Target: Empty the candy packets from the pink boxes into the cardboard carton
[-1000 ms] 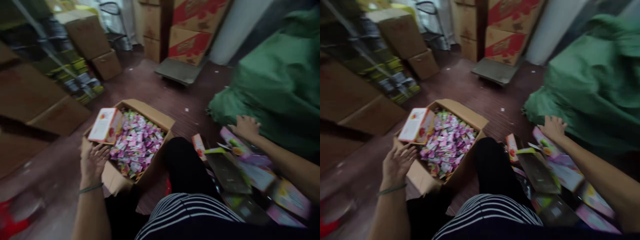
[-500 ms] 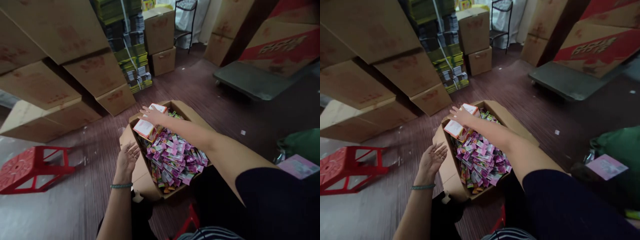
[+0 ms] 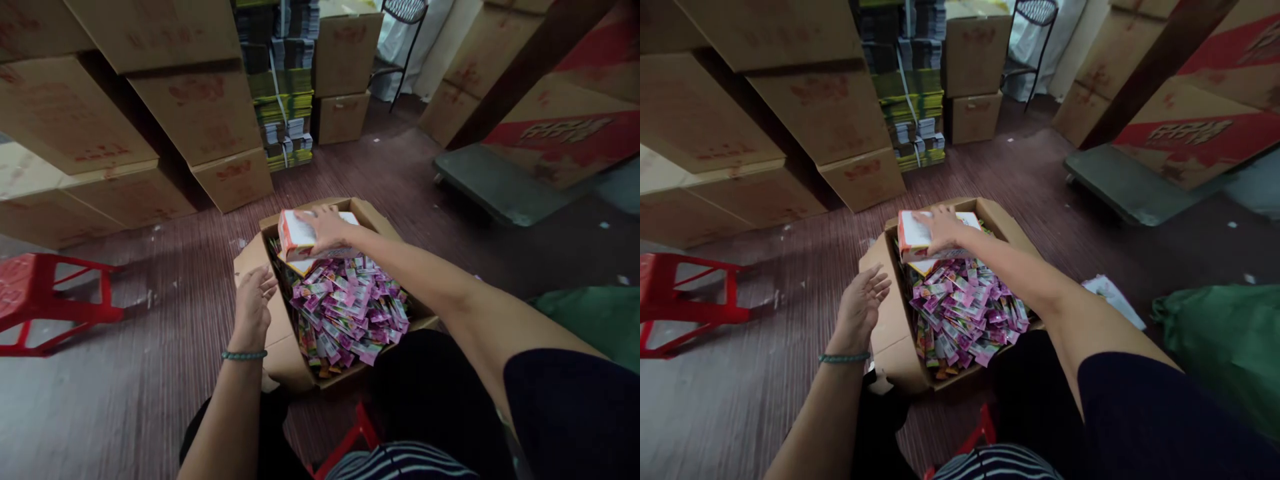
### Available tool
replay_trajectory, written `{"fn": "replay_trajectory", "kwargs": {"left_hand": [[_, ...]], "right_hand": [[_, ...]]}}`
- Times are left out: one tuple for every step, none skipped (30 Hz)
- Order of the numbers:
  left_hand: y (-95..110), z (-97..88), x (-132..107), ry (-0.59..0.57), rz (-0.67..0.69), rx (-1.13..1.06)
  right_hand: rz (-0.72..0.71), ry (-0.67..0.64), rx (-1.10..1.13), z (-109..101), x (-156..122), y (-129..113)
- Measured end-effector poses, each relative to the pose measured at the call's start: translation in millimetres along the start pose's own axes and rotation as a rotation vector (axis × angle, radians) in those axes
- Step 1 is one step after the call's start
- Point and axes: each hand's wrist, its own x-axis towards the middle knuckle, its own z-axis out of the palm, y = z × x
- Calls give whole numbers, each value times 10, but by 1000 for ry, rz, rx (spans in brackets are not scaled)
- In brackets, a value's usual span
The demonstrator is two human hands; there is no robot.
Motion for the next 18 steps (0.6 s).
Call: {"fn": "replay_trajectory", "kwargs": {"left_hand": [[-20,-10,4,-5,74,62],[-39,-10,2,-31,149,129],[-60,1,-9,-87,224,189],[-83,23,-30,-168,289,238],[-109,56,-63,-271,337,273],[-138,98,-108,-388,357,289],[-172,147,-165,-509,352,282],[-209,197,-232,-621,326,251],[-248,247,-307,-705,292,204],[-290,291,-387,-755,253,155],[-333,328,-466,-775,219,117],[-375,357,-540,-772,192,102],[-417,378,-604,-752,169,110],[-456,395,-652,-730,148,127],[-490,408,-684,-709,131,137],[-519,419,-698,-692,121,133],[-540,430,-695,-675,121,120],[-553,441,-681,-659,126,105]], "right_hand": [[62,65,152,-130,-155,40],[107,128,341,-249,-318,62],[129,190,561,-347,-485,60],[131,240,800,-414,-652,32],[122,269,1041,-444,-813,-21],[114,274,1266,-434,-962,-94],[118,269,1460,-388,-1097,-181],[133,256,1619,-315,-1216,-275],[159,242,1743,-225,-1317,-368],[188,232,1838,-130,-1402,-455],[209,236,1908,-41,-1472,-532],[223,251,1958,35,-1529,-596],[232,264,1988,94,-1574,-646],[236,271,1998,134,-1608,-682],[239,272,1993,161,-1632,-702],[237,263,1980,179,-1647,-708],[231,250,1968,196,-1654,-700],[222,233,1961,217,-1654,-680]]}}
